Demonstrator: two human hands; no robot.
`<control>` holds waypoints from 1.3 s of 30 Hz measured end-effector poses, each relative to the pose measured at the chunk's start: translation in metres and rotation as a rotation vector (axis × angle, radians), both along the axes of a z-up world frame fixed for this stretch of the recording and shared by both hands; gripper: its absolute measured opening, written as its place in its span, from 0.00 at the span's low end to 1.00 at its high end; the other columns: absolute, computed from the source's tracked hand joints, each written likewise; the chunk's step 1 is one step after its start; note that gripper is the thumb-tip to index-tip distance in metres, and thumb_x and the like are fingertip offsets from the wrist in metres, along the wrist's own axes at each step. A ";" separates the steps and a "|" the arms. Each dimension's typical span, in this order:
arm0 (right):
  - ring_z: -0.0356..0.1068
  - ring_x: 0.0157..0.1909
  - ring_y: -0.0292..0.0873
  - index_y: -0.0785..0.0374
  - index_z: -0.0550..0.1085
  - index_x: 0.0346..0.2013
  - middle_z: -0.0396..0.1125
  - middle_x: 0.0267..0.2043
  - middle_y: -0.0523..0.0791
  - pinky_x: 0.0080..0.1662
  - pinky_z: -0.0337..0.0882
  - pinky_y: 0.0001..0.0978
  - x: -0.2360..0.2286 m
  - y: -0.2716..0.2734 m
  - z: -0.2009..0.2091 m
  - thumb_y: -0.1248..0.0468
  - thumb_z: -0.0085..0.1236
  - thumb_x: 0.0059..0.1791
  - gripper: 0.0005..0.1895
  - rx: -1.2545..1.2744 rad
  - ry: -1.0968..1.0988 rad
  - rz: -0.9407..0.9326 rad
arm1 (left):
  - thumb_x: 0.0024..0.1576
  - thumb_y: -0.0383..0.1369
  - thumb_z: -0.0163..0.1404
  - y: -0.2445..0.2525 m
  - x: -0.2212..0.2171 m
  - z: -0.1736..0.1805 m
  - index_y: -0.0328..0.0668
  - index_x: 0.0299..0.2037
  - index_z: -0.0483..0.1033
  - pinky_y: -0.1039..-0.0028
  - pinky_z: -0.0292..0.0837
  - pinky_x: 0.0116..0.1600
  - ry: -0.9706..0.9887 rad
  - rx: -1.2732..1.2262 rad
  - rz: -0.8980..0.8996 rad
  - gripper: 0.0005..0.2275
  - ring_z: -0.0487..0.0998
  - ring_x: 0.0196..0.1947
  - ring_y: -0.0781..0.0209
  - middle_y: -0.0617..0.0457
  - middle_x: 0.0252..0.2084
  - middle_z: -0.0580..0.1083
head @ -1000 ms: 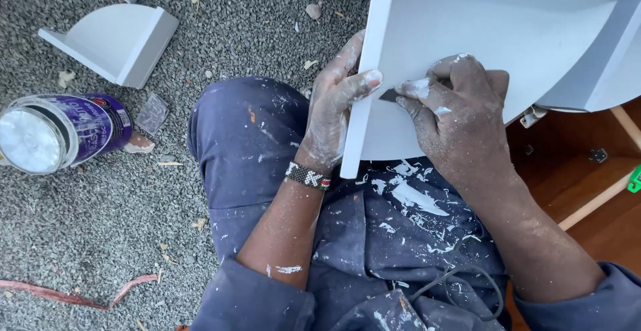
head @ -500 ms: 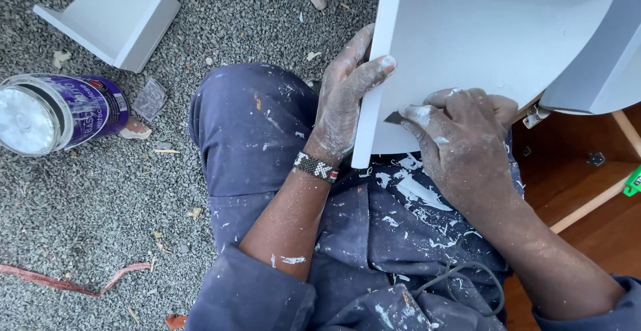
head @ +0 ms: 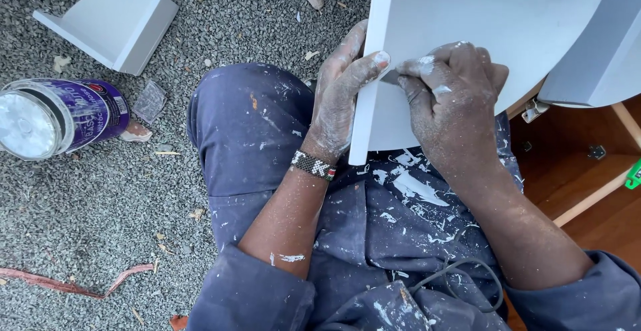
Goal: Scraping excess material and smoothing the edges of white corner shelves using a small hand tool.
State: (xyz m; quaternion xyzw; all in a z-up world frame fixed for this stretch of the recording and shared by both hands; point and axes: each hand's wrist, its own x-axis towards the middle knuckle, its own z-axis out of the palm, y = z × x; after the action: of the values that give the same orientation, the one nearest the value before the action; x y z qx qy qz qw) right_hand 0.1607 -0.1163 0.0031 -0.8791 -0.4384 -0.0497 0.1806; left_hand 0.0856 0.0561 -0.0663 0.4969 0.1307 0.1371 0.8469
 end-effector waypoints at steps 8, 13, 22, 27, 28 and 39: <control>0.62 0.57 0.49 0.61 0.91 0.51 0.69 0.54 0.47 0.63 0.54 0.50 -0.002 -0.002 -0.003 0.65 0.79 0.65 0.03 -0.011 0.029 0.059 | 0.66 0.45 0.55 0.000 0.000 -0.005 0.40 0.78 0.74 0.56 0.75 0.71 0.000 0.016 0.008 0.31 0.80 0.64 0.50 0.39 0.66 0.81; 0.64 0.58 0.48 0.59 0.92 0.50 0.72 0.54 0.46 0.63 0.54 0.49 -0.004 -0.008 -0.002 0.64 0.79 0.64 0.02 -0.040 0.036 0.092 | 0.66 0.43 0.55 -0.001 -0.001 -0.003 0.39 0.75 0.76 0.62 0.73 0.65 0.014 -0.013 0.007 0.28 0.78 0.58 0.56 0.44 0.60 0.81; 0.66 0.57 0.50 0.60 0.89 0.48 0.73 0.54 0.46 0.65 0.57 0.49 -0.010 -0.017 -0.003 0.63 0.76 0.64 0.04 -0.057 0.079 0.143 | 0.69 0.43 0.52 -0.001 0.000 -0.005 0.36 0.73 0.77 0.65 0.76 0.62 0.012 0.037 0.008 0.26 0.79 0.54 0.60 0.46 0.54 0.82; 0.64 0.53 0.47 0.62 0.92 0.47 0.74 0.53 0.46 0.62 0.55 0.49 -0.012 -0.022 -0.006 0.67 0.78 0.61 0.02 -0.069 0.068 0.193 | 0.66 0.47 0.55 -0.003 0.001 -0.010 0.35 0.76 0.75 0.58 0.75 0.68 0.037 -0.025 0.023 0.31 0.79 0.60 0.53 0.40 0.60 0.81; 0.64 0.53 0.47 0.62 0.92 0.47 0.74 0.53 0.46 0.62 0.55 0.49 -0.013 -0.023 -0.006 0.67 0.78 0.61 0.02 -0.070 0.069 0.192 | 0.66 0.47 0.55 -0.004 0.000 -0.010 0.35 0.76 0.75 0.58 0.75 0.68 0.038 -0.026 0.023 0.31 0.79 0.60 0.53 0.40 0.60 0.81; 0.69 0.54 0.45 0.56 0.90 0.43 0.76 0.53 0.45 0.64 0.55 0.47 -0.019 -0.030 0.010 0.65 0.80 0.55 0.04 -0.076 0.204 0.253 | 0.66 0.49 0.55 -0.002 0.002 -0.006 0.37 0.77 0.74 0.55 0.79 0.67 0.045 0.033 0.021 0.32 0.83 0.61 0.50 0.39 0.61 0.83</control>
State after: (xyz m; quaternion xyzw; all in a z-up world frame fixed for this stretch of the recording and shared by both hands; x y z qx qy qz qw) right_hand 0.1416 -0.1467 0.0130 -0.8234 -0.5267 0.0794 0.1955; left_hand 0.0874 0.0539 -0.0726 0.5126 0.1527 0.1368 0.8338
